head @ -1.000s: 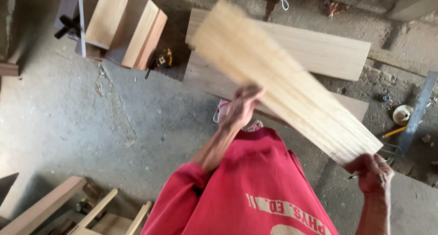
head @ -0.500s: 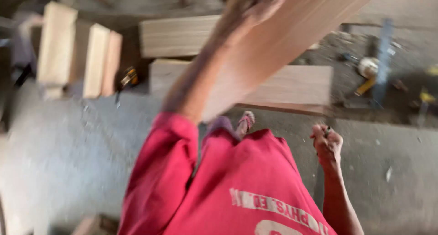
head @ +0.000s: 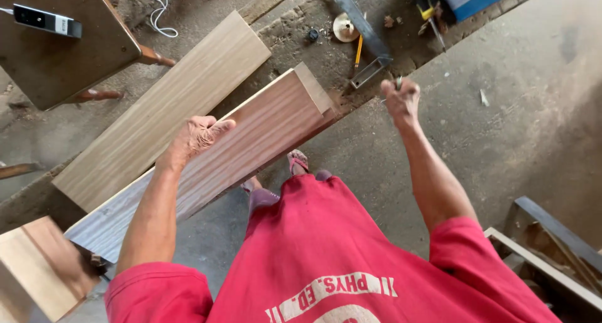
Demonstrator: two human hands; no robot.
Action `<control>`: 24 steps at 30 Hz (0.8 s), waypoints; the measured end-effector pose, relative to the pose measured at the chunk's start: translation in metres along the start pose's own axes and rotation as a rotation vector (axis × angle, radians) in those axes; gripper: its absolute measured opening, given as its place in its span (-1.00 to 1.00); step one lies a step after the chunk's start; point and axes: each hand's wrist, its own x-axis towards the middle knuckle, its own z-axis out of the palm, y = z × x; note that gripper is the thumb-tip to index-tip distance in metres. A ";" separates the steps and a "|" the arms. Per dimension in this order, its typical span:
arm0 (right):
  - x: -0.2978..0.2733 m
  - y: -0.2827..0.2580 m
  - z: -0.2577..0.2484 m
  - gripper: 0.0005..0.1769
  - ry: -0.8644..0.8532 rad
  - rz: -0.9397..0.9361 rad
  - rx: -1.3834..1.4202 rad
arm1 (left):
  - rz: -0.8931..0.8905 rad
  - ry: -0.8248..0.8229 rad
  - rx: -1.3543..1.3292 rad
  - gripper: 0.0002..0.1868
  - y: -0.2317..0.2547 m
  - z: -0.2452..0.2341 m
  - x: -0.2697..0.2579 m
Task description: Measuring and inspecting wood planks on a workbench using a try square and pencil.
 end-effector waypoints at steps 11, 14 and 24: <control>0.081 -0.035 0.038 -0.26 0.075 -0.014 -0.353 | 0.195 0.312 0.422 -0.29 -0.041 0.031 -0.038; 0.086 -0.036 0.030 -0.35 -0.010 0.157 -0.307 | 0.141 0.358 0.388 -0.19 -0.024 0.040 -0.045; -0.045 -0.075 -0.045 -0.80 -0.209 0.197 0.740 | 0.261 0.423 0.262 0.13 0.053 0.089 -0.026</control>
